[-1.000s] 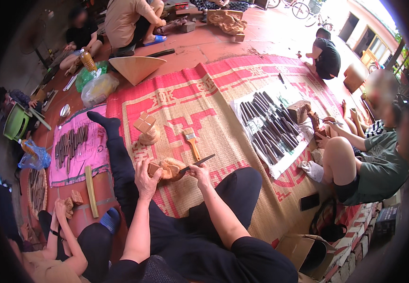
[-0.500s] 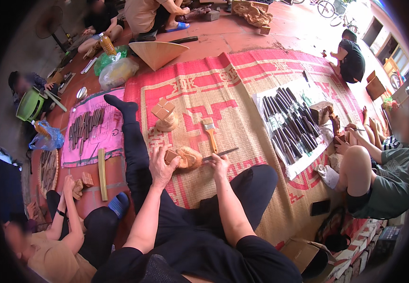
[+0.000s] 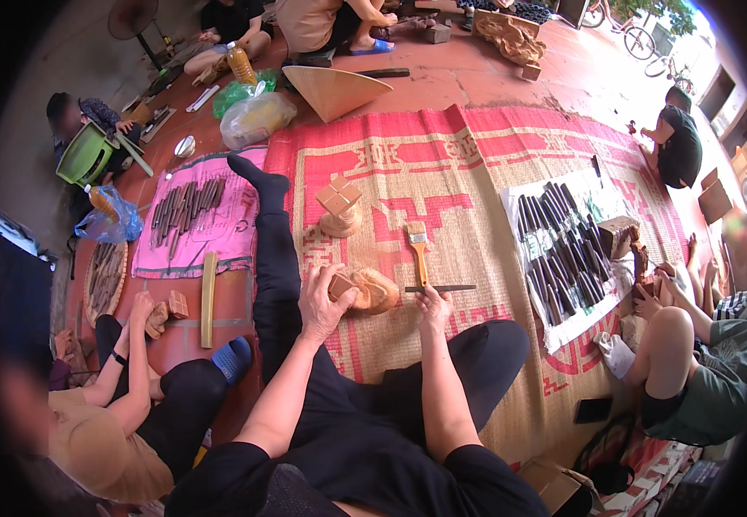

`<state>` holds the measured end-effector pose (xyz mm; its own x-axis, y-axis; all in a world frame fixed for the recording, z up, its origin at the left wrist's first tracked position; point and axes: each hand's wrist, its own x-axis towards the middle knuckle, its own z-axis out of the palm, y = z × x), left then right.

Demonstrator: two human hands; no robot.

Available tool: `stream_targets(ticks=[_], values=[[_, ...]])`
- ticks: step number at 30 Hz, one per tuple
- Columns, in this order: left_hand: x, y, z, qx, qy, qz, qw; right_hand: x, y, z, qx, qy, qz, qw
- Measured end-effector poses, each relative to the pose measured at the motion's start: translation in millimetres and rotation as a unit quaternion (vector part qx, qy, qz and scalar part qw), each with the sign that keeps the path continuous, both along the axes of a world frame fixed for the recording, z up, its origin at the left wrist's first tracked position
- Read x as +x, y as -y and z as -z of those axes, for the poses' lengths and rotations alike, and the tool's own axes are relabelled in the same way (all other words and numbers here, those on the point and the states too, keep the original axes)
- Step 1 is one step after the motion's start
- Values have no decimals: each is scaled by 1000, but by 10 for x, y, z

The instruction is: The person sits on a mat and carves a small wooden object using a chisel. They hold the wood in their left hand and use the chisel in their right hand to shape the piece, occasionally rotating it to access different sides.

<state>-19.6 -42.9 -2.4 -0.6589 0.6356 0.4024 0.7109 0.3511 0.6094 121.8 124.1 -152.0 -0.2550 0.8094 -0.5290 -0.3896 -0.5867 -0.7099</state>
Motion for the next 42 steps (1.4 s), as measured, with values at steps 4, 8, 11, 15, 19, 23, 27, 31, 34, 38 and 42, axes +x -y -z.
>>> stream_targets(ticks=[4, 8, 11, 15, 19, 23, 27, 31, 34, 38, 42], values=[[-39, -37, 32, -9, 3, -6, 1000, -53, 22, -4, -2, -16, -84, 996], [-36, -55, 45, 20, -27, -6, 999, -6, -107, 43, 21, 41, -27, 999], [-92, -11, 88, 10, -23, -14, 1000, -87, -21, -80, 50, -43, -91, 994], [-105, 7, 50, -9, 19, 11, 1000, -101, -4, -16, 27, -22, -98, 995], [-81, 12, 42, 10, 9, 19, 1000, 4, -131, 27, 2, 32, 3, 999], [-115, 36, 72, 11, 32, 5, 999, -126, 32, -227, 54, -35, -119, 991], [-100, 19, 78, 15, 6, 17, 1000, -90, -14, -52, 23, -1, -64, 998], [-88, 36, 78, 13, 6, 7, 1000, -4, -122, 23, 11, -4, -11, 1000], [-134, 43, 75, 1, 39, 4, 999, -127, -9, -150, 33, -39, -88, 995], [-101, 28, 57, 8, 26, 16, 1000, -69, -3, -131, 3, -36, -93, 995], [-88, 25, 43, 8, 1, 15, 1000, -22, -124, 21, 10, 26, -36, 999]])
